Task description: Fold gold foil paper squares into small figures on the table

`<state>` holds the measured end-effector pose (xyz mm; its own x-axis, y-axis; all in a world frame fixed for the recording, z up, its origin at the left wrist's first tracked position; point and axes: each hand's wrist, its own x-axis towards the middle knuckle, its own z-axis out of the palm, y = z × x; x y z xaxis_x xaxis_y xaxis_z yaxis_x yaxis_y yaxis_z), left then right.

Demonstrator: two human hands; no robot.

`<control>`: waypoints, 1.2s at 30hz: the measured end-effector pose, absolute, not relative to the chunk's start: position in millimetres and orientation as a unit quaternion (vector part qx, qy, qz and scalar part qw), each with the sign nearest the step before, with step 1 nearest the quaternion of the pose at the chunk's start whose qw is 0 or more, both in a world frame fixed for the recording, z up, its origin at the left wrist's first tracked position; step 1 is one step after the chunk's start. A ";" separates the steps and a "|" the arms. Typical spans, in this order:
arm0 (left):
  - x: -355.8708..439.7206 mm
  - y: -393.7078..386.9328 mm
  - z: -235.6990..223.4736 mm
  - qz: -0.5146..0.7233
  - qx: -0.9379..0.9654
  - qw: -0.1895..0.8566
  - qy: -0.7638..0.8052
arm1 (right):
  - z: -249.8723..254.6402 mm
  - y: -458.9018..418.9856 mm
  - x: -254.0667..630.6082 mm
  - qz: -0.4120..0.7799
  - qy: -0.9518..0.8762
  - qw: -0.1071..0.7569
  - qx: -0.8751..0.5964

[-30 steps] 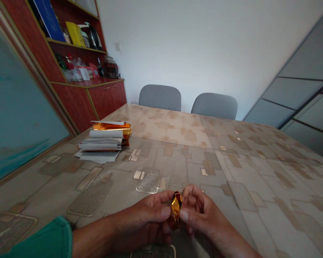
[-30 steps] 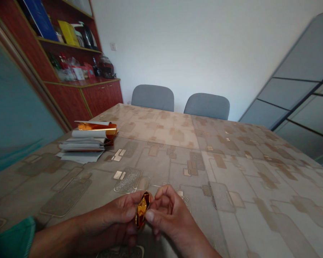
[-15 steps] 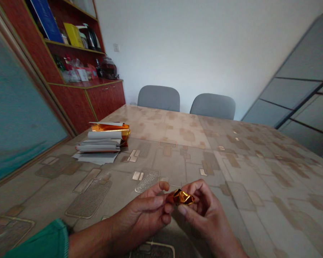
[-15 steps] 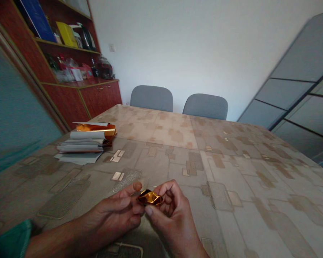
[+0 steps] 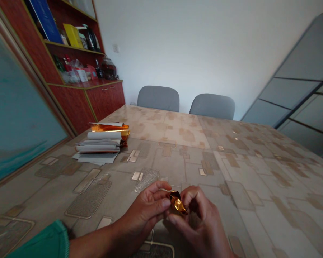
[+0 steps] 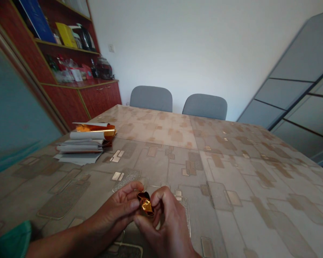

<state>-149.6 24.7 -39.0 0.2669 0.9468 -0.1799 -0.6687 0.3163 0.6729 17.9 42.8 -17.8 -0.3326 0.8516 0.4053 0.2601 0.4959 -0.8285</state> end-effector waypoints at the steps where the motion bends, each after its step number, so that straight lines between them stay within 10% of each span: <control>1: -150.0 24.4 -38.5 0.527 0.239 0.764 0.286 | -16.2 42.7 18.8 0.306 -0.761 0.447 -0.357; 27: -154.7 28.2 -30.1 0.468 0.185 0.838 0.209 | -5.0 42.9 24.5 0.163 -0.875 0.390 -0.237; 36: -157.5 23.1 -32.9 0.431 0.199 0.844 0.251 | -11.9 47.0 22.5 0.484 -0.654 0.456 -0.361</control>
<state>-157.5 23.1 -32.9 0.5029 0.8268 -0.2518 -0.6272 0.5496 0.5519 22.5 47.0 -11.9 -0.3243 0.9130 0.2477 0.0312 0.2720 -0.9618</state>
